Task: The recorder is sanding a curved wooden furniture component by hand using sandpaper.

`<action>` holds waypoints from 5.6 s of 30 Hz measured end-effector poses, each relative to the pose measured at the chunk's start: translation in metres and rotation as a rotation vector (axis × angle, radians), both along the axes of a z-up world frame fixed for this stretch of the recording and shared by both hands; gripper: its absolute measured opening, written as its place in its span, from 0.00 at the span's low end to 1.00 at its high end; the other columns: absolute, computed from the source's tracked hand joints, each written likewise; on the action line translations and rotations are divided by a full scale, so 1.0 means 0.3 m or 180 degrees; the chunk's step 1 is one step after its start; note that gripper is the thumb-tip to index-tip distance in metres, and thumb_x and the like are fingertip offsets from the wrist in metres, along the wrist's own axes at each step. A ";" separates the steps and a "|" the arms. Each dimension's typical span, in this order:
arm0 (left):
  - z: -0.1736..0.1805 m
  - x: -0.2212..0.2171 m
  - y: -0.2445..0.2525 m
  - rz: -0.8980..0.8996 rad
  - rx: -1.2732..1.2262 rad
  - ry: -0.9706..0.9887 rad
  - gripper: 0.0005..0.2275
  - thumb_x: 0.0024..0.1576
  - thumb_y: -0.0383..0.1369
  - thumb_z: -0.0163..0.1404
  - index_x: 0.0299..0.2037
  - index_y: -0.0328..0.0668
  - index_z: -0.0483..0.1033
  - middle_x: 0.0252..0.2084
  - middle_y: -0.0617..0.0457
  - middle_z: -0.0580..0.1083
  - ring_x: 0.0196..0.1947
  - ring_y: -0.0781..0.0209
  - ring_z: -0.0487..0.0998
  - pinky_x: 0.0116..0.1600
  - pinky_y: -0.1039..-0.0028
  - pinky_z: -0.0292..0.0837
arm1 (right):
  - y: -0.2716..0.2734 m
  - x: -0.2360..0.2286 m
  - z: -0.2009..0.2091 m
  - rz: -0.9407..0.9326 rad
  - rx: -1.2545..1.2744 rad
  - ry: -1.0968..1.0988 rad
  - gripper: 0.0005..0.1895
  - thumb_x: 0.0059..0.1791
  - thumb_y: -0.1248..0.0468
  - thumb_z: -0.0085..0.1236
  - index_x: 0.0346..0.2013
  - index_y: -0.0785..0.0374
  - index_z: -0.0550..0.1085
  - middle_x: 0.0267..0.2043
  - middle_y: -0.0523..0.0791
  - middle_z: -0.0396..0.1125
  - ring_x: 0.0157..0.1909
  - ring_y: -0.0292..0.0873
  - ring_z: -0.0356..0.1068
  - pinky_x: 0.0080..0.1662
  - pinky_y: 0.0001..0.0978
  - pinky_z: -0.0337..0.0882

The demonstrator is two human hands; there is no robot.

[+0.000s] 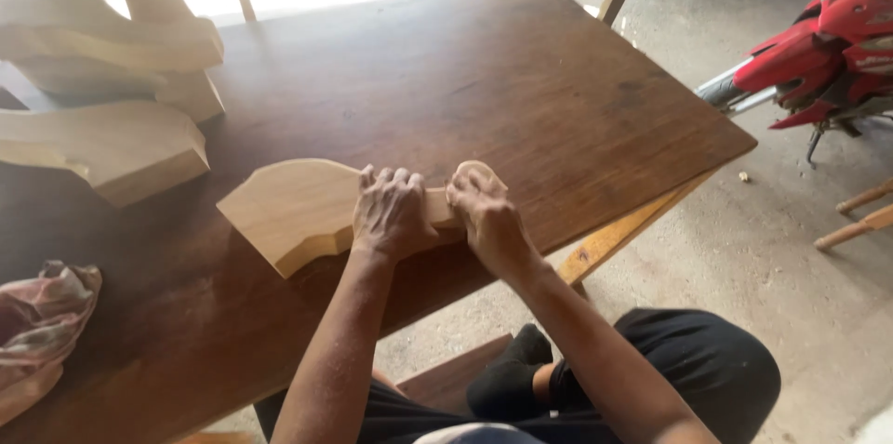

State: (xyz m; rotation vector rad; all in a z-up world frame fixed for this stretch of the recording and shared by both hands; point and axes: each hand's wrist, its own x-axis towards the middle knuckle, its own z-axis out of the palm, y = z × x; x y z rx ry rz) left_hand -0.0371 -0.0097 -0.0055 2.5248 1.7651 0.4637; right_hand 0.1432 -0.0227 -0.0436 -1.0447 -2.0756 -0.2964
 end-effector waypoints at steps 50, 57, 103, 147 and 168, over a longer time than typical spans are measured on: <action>-0.051 0.211 -0.158 0.0704 0.0696 0.0666 0.29 0.55 0.61 0.50 0.39 0.38 0.72 0.34 0.47 0.71 0.38 0.53 0.71 0.46 0.59 0.66 | 0.054 0.042 0.048 -0.0403 -0.0768 0.1506 0.13 0.59 0.63 0.46 0.50 0.67 0.76 0.48 0.53 0.76 0.34 0.39 0.77 0.32 0.24 0.77; -0.029 0.213 -0.065 0.0635 0.0677 0.0207 0.30 0.59 0.64 0.47 0.33 0.38 0.72 0.28 0.45 0.73 0.31 0.51 0.73 0.41 0.58 0.67 | 0.057 0.022 0.077 -0.0506 -0.1019 0.1852 0.13 0.59 0.63 0.46 0.49 0.66 0.78 0.46 0.55 0.76 0.42 0.45 0.75 0.39 0.31 0.77; -0.061 0.117 0.046 -0.0061 0.1096 0.0343 0.35 0.53 0.68 0.48 0.32 0.34 0.77 0.24 0.46 0.76 0.24 0.55 0.78 0.34 0.60 0.76 | 0.110 0.015 0.125 -0.0158 -0.1200 0.0903 0.13 0.56 0.66 0.49 0.49 0.73 0.76 0.52 0.58 0.72 0.52 0.52 0.77 0.51 0.35 0.80; 0.118 -0.041 0.104 0.0338 -0.0248 0.2159 0.34 0.39 0.76 0.53 0.29 0.52 0.77 0.21 0.62 0.68 0.25 0.68 0.65 0.36 0.71 0.61 | 0.051 0.054 0.082 -0.0080 0.0075 -0.1122 0.25 0.54 0.55 0.54 0.57 0.73 0.74 0.64 0.66 0.64 0.65 0.67 0.62 0.58 0.52 0.69; 0.142 -0.050 0.100 0.0176 0.0003 0.2125 0.33 0.35 0.73 0.59 0.30 0.52 0.77 0.22 0.61 0.68 0.26 0.65 0.67 0.35 0.68 0.61 | 0.160 -0.073 0.175 -0.0229 -0.0090 -0.2356 0.13 0.53 0.69 0.48 0.45 0.74 0.77 0.56 0.60 0.71 0.66 0.61 0.65 0.67 0.49 0.66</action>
